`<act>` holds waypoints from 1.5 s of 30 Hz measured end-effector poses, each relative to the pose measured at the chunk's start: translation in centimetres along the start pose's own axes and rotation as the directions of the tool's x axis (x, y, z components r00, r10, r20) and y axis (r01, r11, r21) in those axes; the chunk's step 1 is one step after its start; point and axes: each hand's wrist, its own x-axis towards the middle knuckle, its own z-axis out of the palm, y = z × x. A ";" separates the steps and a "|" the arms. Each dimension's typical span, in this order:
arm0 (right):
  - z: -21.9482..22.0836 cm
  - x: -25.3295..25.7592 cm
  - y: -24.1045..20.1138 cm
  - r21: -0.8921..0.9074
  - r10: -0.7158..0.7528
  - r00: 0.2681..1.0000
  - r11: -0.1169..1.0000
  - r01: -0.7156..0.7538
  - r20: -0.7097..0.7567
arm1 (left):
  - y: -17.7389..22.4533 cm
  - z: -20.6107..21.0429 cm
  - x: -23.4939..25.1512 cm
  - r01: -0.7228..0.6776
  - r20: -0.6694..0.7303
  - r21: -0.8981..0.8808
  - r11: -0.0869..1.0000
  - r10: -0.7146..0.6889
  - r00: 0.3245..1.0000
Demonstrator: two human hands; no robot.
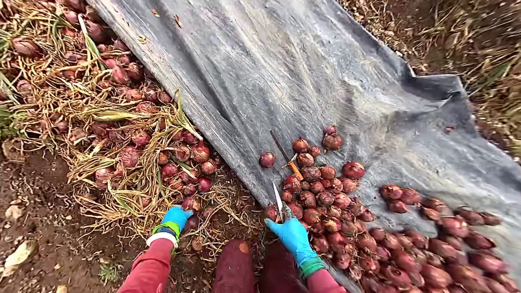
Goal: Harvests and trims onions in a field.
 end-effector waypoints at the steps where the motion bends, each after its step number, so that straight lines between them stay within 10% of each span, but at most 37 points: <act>1: -1.3 1.1 0.3 0.129 0.020 1.000 0.992 -0.017 -0.023 | -0.1 -0.6 -1.3 -0.043 -0.027 -0.024 0.999 0.042 0.999; 6: 1.8 0.6 2.1 0.808 -0.156 0.957 0.579 -0.110 0.243 | 0.3 -2.7 -11.4 -0.416 -0.240 -0.237 0.878 0.362 0.901; 11: 6.0 -7.6 0.6 0.879 -0.713 0.636 0.463 0.113 0.294 | 1.4 0.4 -18.7 -0.685 -0.134 -0.212 0.697 0.673 0.727; 16: 7.3 -11.8 2.5 0.801 -0.811 0.583 0.381 0.462 0.049 | -1.0 5.6 -22.5 -0.658 0.123 -0.407 0.633 0.752 0.648; 20: 8.4 -13.7 6.9 0.758 -0.841 0.522 0.432 0.489 0.142 | -3.4 5.4 -24.3 -0.588 -0.105 0.122 0.800 0.599 0.794; 24: 10.7 -13.7 9.6 0.711 -0.785 0.599 0.512 0.482 0.159 | -4.5 8.3 -27.1 -0.629 -0.355 0.122 0.768 0.625 0.695; 29: 8.6 -14.9 9.0 0.600 -0.819 0.539 0.535 0.595 0.196 | 0.1 12.5 -30.6 -0.709 0.098 0.423 0.564 0.750 0.654; 35: 7.1 -8.5 9.6 0.803 -0.641 0.763 0.411 0.432 -0.082 | 2.9 4.9 -13.4 -0.375 -0.565 -0.061 0.925 0.277 0.777; 40: 9.0 -6.2 11.7 0.845 -0.517 0.848 0.502 0.187 0.120 | 5.4 10.0 -0.8 -0.152 -0.177 0.248 0.957 0.199 0.964; 45: 10.4 -4.3 11.6 0.901 -0.330 0.914 0.426 -0.078 0.235 | 5.1 9.5 -3.8 -0.280 -0.158 0.019 0.960 0.279 0.947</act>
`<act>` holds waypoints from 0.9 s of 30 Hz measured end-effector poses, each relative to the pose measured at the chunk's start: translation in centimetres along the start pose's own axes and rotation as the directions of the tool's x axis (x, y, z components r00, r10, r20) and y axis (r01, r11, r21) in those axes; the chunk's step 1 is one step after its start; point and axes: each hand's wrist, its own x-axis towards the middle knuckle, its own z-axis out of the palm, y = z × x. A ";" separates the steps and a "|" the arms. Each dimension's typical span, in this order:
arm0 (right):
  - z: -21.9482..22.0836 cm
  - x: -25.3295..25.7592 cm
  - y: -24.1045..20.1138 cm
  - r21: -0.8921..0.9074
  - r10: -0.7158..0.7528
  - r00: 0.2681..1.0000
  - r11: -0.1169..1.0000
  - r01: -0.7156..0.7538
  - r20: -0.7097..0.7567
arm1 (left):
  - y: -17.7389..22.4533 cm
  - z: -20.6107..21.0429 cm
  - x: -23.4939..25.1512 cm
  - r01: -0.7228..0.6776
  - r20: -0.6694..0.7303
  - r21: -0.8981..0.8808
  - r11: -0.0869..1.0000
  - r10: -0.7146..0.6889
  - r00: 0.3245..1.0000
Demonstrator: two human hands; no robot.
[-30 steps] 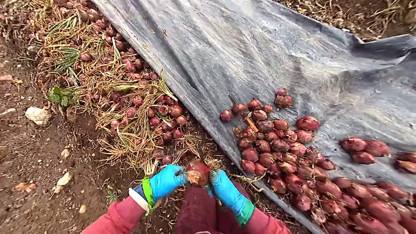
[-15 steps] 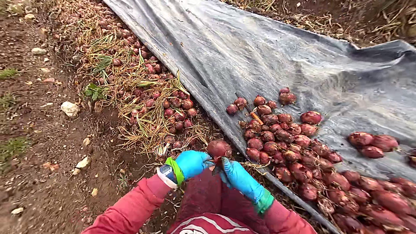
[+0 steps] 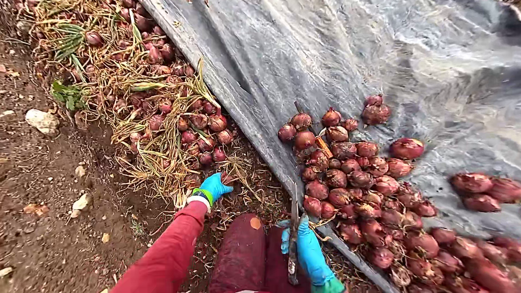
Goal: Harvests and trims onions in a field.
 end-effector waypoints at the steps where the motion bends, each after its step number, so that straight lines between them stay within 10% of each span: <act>1: 0.7 0.7 0.1 0.014 0.037 0.999 0.999 -0.037 0.012 | 0.5 -0.8 -2.0 -0.049 -0.026 -0.086 0.995 0.047 0.999; 4: 3.3 1.6 -1.1 -0.049 -0.001 0.968 0.999 0.014 0.253 | 2.6 -2.1 -7.9 -0.257 -0.024 -0.179 0.950 0.257 0.966; 10: 6.7 -0.7 -6.2 -0.257 -0.180 0.889 0.916 0.307 0.421 | 5.1 -5.5 -16.4 -0.438 0.249 0.202 0.876 0.386 0.888; 15: 4.6 -3.4 -3.0 -0.270 -0.193 0.893 0.909 0.319 0.406 | 2.6 -3.7 -18.5 -0.409 -0.128 -0.068 0.910 0.399 0.908; 19: 4.3 -6.1 -1.7 -0.453 -0.108 0.831 0.797 0.400 0.545 | 5.6 -0.1 -22.8 -0.521 0.208 0.230 0.822 0.481 0.852; 27: -0.8 -6.1 -7.0 -0.304 -0.480 0.870 0.817 0.491 0.114 | 0.1 -1.7 -11.0 -0.176 -0.141 0.192 0.966 0.205 0.969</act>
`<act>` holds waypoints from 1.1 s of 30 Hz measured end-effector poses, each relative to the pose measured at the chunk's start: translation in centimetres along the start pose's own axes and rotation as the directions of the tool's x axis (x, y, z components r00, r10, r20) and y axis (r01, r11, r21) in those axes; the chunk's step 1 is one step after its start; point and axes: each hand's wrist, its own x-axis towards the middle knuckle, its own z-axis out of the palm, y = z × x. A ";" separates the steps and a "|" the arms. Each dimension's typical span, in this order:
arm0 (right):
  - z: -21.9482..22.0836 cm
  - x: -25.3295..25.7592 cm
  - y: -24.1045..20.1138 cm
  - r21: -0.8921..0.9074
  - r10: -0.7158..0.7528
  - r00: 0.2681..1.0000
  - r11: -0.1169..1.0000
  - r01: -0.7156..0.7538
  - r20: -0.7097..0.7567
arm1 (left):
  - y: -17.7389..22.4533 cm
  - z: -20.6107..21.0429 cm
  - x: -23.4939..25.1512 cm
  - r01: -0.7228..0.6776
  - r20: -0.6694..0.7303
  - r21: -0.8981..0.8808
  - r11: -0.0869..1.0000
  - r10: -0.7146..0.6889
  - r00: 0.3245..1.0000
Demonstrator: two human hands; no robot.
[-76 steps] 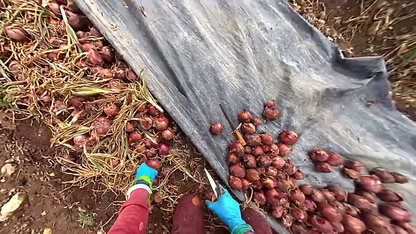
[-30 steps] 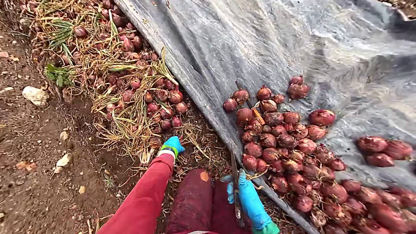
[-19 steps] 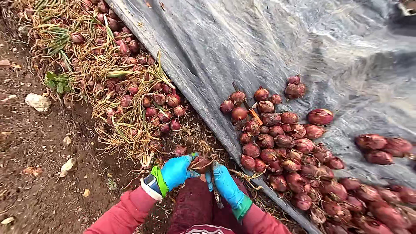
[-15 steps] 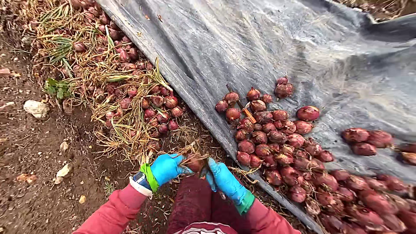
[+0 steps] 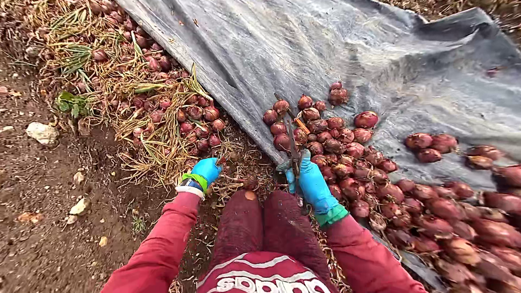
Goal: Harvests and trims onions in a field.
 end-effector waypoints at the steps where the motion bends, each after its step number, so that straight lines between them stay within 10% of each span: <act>1: -0.9 0.5 0.9 -0.008 0.047 0.998 0.999 -0.048 -0.044 | -0.8 0.4 1.1 0.041 -0.008 0.042 0.998 -0.040 0.999; 8: -1.5 -0.6 9.2 0.181 0.458 0.881 0.882 -0.434 -0.120 | 6.9 6.0 4.8 0.099 0.113 0.107 0.989 -0.111 0.987; 14: 0.0 -0.1 8.5 0.273 0.535 0.843 0.820 -0.503 -0.051 | 5.0 12.9 8.9 0.142 0.309 0.167 0.976 -0.189 0.932; 20: 3.2 2.0 9.7 0.407 0.505 0.861 0.773 -0.486 0.069 | 7.1 4.4 3.3 -0.031 0.236 0.051 0.998 0.018 0.971; 25: 5.4 0.7 4.1 0.114 0.174 0.938 0.970 -0.216 0.301 | 8.1 -1.6 -4.7 -0.419 0.453 0.203 0.885 0.294 0.841; 31: 6.1 -3.0 5.1 -0.012 0.175 0.915 0.983 -0.183 0.363 | 3.9 -1.7 -9.3 -0.186 0.106 0.036 0.982 0.181 0.978; 33: 6.5 -4.0 5.4 -0.173 0.203 0.851 0.976 -0.134 0.484 | 6.4 -0.6 -12.7 -0.304 0.225 0.142 0.942 0.269 0.937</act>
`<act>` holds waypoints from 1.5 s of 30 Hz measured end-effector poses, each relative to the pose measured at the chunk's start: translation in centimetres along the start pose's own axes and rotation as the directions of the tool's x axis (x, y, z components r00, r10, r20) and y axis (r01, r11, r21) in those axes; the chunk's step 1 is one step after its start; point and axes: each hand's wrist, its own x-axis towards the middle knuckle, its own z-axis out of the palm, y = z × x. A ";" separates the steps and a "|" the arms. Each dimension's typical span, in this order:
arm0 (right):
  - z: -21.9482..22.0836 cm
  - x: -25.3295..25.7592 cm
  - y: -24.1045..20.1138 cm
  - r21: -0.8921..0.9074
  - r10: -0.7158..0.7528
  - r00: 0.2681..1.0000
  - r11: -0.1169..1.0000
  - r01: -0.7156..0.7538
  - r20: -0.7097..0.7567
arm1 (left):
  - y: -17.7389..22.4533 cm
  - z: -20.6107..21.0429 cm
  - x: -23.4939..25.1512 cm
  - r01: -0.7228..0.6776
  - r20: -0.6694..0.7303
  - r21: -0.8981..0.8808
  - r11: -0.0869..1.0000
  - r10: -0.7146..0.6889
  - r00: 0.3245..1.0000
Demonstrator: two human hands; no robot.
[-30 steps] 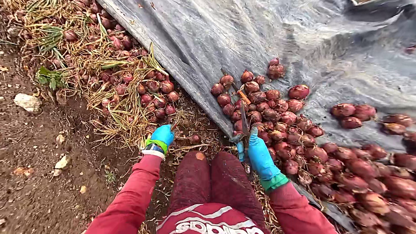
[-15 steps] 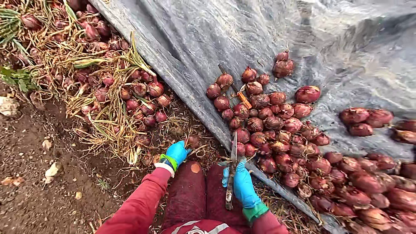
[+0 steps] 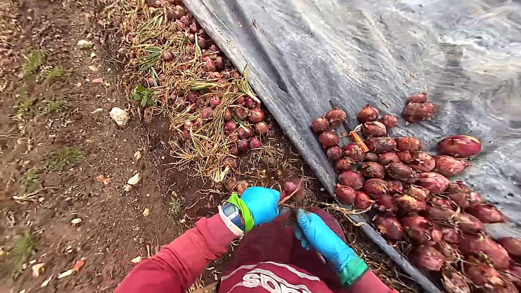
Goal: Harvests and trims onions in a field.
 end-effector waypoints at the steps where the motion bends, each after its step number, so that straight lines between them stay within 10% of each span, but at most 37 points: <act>1: 0.2 -0.2 -0.3 -0.034 -0.013 1.000 0.999 0.014 0.012 | 1.6 0.4 -0.5 -0.068 0.092 0.034 0.997 0.064 0.994; 4: -0.5 -1.0 -1.6 -0.054 -0.103 0.985 0.994 0.097 -0.135 | 1.8 0.3 0.6 -0.082 0.028 -0.045 0.996 0.083 0.996; 6: -1.2 -1.0 -2.3 0.043 -0.118 0.936 0.989 0.140 -0.332 | -1.2 -0.7 3.4 0.129 -0.128 -0.132 0.983 -0.146 0.981; 11: -5.4 0.1 0.3 0.263 0.108 0.855 0.964 0.034 -0.508 | -16.6 1.8 13.3 0.600 -0.327 -0.382 0.703 -0.710 0.624; 16: -5.2 1.6 3.4 0.398 0.262 0.884 0.912 -0.096 -0.388 | -20.9 6.2 17.5 0.659 -0.016 -0.703 0.266 -0.933 0.360; 22: -4.3 6.9 3.1 0.530 0.415 0.876 0.814 -0.237 -0.246 | -23.1 0.7 14.7 0.701 0.087 -0.500 0.508 -0.776 0.624; 29: -1.0 10.8 -0.7 0.475 0.020 0.994 0.877 -0.067 0.103 | -12.0 -2.6 7.0 0.082 -0.080 -0.830 0.551 -0.262 0.962; 34: -1.5 7.7 -4.5 0.247 -0.040 0.998 0.968 0.049 -0.043 | -8.1 -3.1 4.2 0.037 0.039 -0.766 0.641 -0.012 0.999; 37: -2.7 3.8 -5.0 0.123 0.007 0.999 0.992 -0.003 -0.033 | -8.0 -3.9 2.6 0.099 -0.015 -0.496 0.863 -0.123 0.992; 40: -3.1 1.0 -3.9 0.137 -0.062 0.983 0.987 0.086 -0.171 | -6.3 -4.0 1.1 0.075 -0.198 -0.547 0.834 -0.216 0.956; 45: -3.1 -0.7 -4.2 -0.170 -0.050 0.997 0.984 0.059 0.056 | 1.3 -2.8 -1.6 -0.087 -0.104 -0.201 0.976 0.067 0.992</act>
